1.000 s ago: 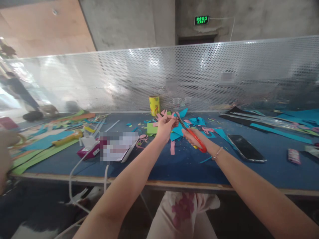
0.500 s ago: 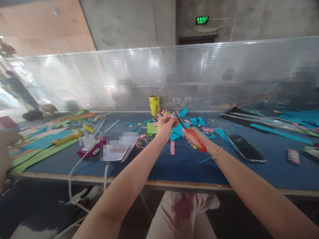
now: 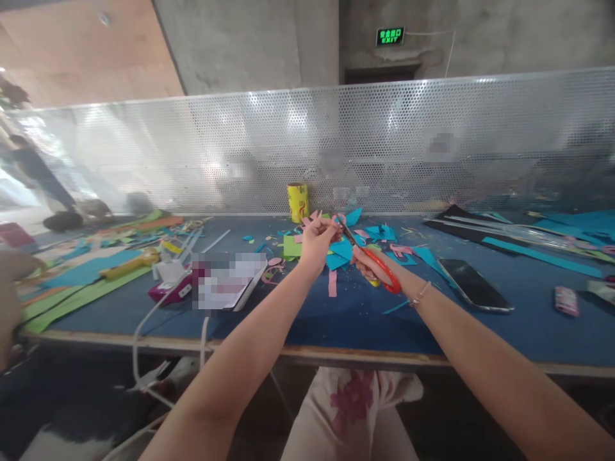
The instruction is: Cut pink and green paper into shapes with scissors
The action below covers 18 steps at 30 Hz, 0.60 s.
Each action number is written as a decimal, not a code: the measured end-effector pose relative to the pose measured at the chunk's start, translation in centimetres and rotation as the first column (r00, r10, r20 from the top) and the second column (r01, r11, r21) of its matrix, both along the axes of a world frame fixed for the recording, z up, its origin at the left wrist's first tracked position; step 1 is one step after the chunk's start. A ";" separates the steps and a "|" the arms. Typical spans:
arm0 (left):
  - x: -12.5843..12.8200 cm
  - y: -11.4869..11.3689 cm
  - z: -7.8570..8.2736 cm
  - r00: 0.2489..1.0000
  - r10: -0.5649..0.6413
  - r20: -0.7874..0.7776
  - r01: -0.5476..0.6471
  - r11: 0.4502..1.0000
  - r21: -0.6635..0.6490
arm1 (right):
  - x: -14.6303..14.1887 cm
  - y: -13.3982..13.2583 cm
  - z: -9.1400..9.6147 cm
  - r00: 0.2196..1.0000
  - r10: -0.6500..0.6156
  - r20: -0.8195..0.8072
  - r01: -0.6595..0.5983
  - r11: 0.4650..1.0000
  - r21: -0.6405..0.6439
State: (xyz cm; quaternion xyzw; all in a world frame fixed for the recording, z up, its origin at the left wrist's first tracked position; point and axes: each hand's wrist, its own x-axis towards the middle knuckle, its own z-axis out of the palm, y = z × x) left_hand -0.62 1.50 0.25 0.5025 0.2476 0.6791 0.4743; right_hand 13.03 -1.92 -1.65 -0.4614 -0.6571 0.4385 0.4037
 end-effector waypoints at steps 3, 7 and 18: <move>-0.1 0.0 0.1 1.000 -0.001 -0.019 0.001 1.000 -0.007 | 0.3 -0.1 0.2 0.996 0.078 -0.049 -0.082 0.993 -0.084; -0.1 0.0 0.0 1.000 -0.008 -0.026 0.008 1.000 -0.004 | 0.6 -0.3 0.6 0.983 0.151 -0.104 -0.161 0.982 -0.097; -0.1 -0.2 0.0 1.000 -0.014 -0.014 0.015 1.000 0.027 | 0.2 -0.6 0.8 0.995 0.069 -0.070 -0.078 0.987 -0.142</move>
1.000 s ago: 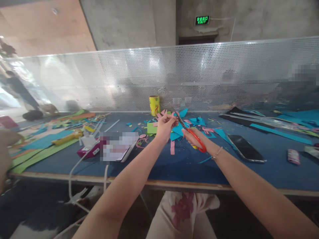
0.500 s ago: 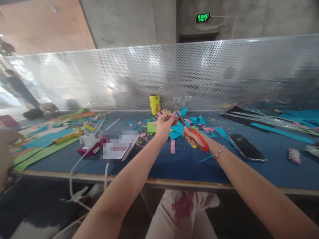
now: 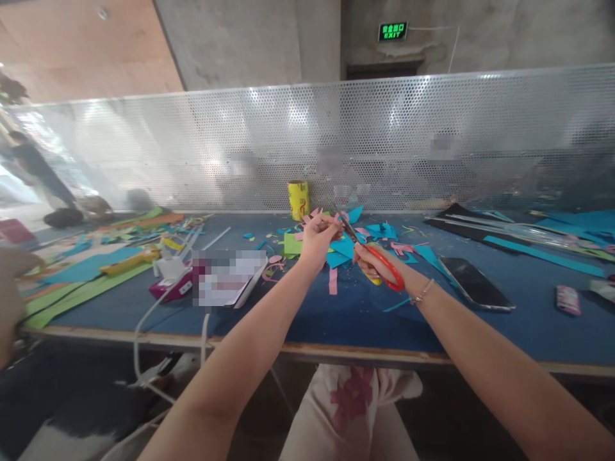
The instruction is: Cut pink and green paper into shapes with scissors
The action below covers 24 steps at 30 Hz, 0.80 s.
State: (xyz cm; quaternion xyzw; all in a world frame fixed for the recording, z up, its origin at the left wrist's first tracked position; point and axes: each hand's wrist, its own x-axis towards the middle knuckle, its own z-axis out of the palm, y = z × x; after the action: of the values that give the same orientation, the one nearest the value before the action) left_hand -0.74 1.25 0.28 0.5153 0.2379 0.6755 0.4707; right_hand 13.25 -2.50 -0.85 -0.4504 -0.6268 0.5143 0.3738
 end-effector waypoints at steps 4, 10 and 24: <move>0.0 0.0 0.0 1.000 -0.013 0.021 0.013 1.000 0.012 | 0.1 0.0 -0.1 0.999 0.021 -0.040 -0.021 1.000 0.001; -0.1 0.0 0.0 1.000 -0.006 -0.002 0.006 1.000 -0.002 | 0.3 0.8 -0.6 0.998 0.031 -0.059 -0.033 0.999 -0.038; -0.1 0.2 -0.2 0.999 0.019 -0.043 -0.018 0.999 0.030 | 0.2 0.7 -0.4 0.998 -0.051 -0.025 0.052 0.997 0.048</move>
State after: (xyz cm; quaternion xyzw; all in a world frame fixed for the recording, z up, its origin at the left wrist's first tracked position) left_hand -0.83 1.44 0.06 0.5344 0.2428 0.6719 0.4516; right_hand 13.46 -1.79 -1.29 -0.4509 -0.6229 0.4943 0.4054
